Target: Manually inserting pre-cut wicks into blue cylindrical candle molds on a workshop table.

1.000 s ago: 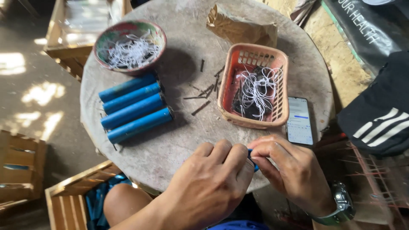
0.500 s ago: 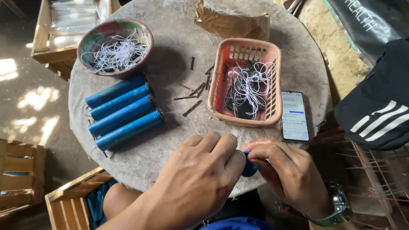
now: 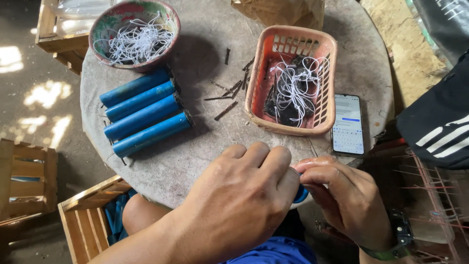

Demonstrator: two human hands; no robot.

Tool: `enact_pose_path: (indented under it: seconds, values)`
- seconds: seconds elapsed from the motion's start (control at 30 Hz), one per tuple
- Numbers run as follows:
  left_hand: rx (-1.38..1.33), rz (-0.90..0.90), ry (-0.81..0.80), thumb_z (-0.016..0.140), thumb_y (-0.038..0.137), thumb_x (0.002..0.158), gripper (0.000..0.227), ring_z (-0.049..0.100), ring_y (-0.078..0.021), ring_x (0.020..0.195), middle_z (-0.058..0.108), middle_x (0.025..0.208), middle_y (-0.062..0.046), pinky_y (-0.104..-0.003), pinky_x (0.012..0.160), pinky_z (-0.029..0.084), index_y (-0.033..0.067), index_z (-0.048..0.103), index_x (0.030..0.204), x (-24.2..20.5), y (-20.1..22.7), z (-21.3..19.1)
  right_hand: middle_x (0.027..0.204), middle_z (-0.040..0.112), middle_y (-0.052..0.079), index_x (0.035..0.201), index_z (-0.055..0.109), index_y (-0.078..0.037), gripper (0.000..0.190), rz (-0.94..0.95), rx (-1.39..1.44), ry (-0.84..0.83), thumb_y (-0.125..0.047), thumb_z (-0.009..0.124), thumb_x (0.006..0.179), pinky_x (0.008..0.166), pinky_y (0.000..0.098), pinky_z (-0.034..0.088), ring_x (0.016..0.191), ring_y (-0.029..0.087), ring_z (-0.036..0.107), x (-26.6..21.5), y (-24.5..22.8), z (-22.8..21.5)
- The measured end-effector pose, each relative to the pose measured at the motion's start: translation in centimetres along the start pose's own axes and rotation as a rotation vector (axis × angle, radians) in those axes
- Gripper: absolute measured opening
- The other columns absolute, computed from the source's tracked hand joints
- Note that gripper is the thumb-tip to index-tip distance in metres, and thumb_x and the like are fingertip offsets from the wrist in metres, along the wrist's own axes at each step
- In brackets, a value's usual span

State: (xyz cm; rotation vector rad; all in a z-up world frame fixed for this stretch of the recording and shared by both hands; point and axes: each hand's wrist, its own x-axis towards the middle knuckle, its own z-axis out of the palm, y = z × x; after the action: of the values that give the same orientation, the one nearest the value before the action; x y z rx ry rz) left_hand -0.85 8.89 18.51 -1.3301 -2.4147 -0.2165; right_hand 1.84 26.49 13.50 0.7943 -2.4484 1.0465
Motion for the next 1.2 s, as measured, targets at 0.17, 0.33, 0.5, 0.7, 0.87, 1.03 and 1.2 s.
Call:
enact_pose_path:
  seconds: [0.17, 0.33, 0.5, 0.7, 0.87, 1.03, 1.2]
  values:
    - [0.026, -0.012, 0.040, 0.045, 0.011, 0.080, 0.011, 0.042, -0.0225, 0.057, 0.044, 0.071, -0.006, -0.034, 0.047, 0.031, 0.0127, 0.051, 0.071, -0.30, 0.44, 0.20, 0.085, 0.061, 0.011, 0.078, 0.052, -0.001, 0.016, 0.003, -0.007, 0.009, -0.014, 0.043, 0.082, 0.074, 0.0290, 0.051, 0.079, 0.021, 0.063, -0.30, -0.12, 0.14]
    - [0.057, -0.011, 0.046, 0.045, 0.012, 0.081, 0.014, 0.040, -0.0210, 0.057, 0.043, 0.070, -0.005, -0.033, 0.047, 0.029, 0.0151, 0.049, 0.067, -0.43, 0.77, 0.35, 0.084, 0.060, 0.012, 0.077, 0.051, -0.001, 0.016, -0.010, -0.026, 0.003, -0.015, 0.043, 0.082, 0.074, 0.0303, 0.050, 0.080, 0.023, 0.063, -0.61, 0.03, 0.24]
    - [-0.019, -0.011, 0.053, 0.047, 0.011, 0.078, 0.009, 0.043, -0.0228, 0.057, 0.045, 0.071, -0.006, -0.034, 0.046, 0.032, 0.0128, 0.051, 0.070, -0.51, 0.26, 0.42, 0.083, 0.061, 0.011, 0.078, 0.052, -0.001, 0.016, 0.001, 0.005, 0.003, -0.013, 0.042, 0.083, 0.074, 0.0287, 0.050, 0.080, 0.021, 0.064, -0.21, -0.37, 0.26]
    - [-0.013, 0.001, 0.017, 0.047, 0.015, 0.077, 0.009, 0.044, -0.0231, 0.056, 0.045, 0.070, -0.006, -0.034, 0.046, 0.033, 0.0145, 0.051, 0.069, -0.23, 0.31, 0.29, 0.085, 0.061, 0.012, 0.081, 0.051, -0.002, 0.014, -0.010, -0.003, -0.005, -0.013, 0.043, 0.083, 0.074, 0.0292, 0.050, 0.081, 0.022, 0.064, -0.79, 0.22, 0.35]
    - [-0.005, 0.005, 0.025, 0.048, 0.014, 0.077, 0.010, 0.045, -0.0227, 0.056, 0.046, 0.070, -0.006, -0.034, 0.046, 0.033, 0.0146, 0.052, 0.068, -0.02, 0.27, 0.34, 0.086, 0.061, 0.012, 0.082, 0.051, -0.002, 0.015, 0.001, -0.006, -0.002, -0.013, 0.042, 0.083, 0.074, 0.0285, 0.050, 0.081, 0.022, 0.064, -0.86, 0.28, 0.31]
    - [-0.046, 0.004, -0.012, 0.048, 0.016, 0.076, 0.009, 0.047, -0.0232, 0.056, 0.047, 0.070, -0.006, -0.034, 0.044, 0.035, 0.0147, 0.054, 0.070, 0.20, 0.16, 0.74, 0.087, 0.062, 0.013, 0.083, 0.052, -0.002, 0.014, 0.012, -0.007, -0.005, -0.013, 0.043, 0.082, 0.074, 0.0282, 0.050, 0.081, 0.022, 0.064, -1.09, 0.52, 0.25]
    - [-0.111, 0.006, 0.000, 0.047, 0.012, 0.077, 0.010, 0.048, -0.0242, 0.056, 0.047, 0.069, -0.006, -0.036, 0.044, 0.036, 0.0126, 0.052, 0.068, 0.40, -0.11, 1.00, 0.085, 0.061, 0.011, 0.082, 0.052, -0.002, 0.015, 0.016, -0.034, -0.011, -0.012, 0.042, 0.083, 0.071, 0.0280, 0.050, 0.078, 0.021, 0.063, -1.05, 0.40, 0.08]
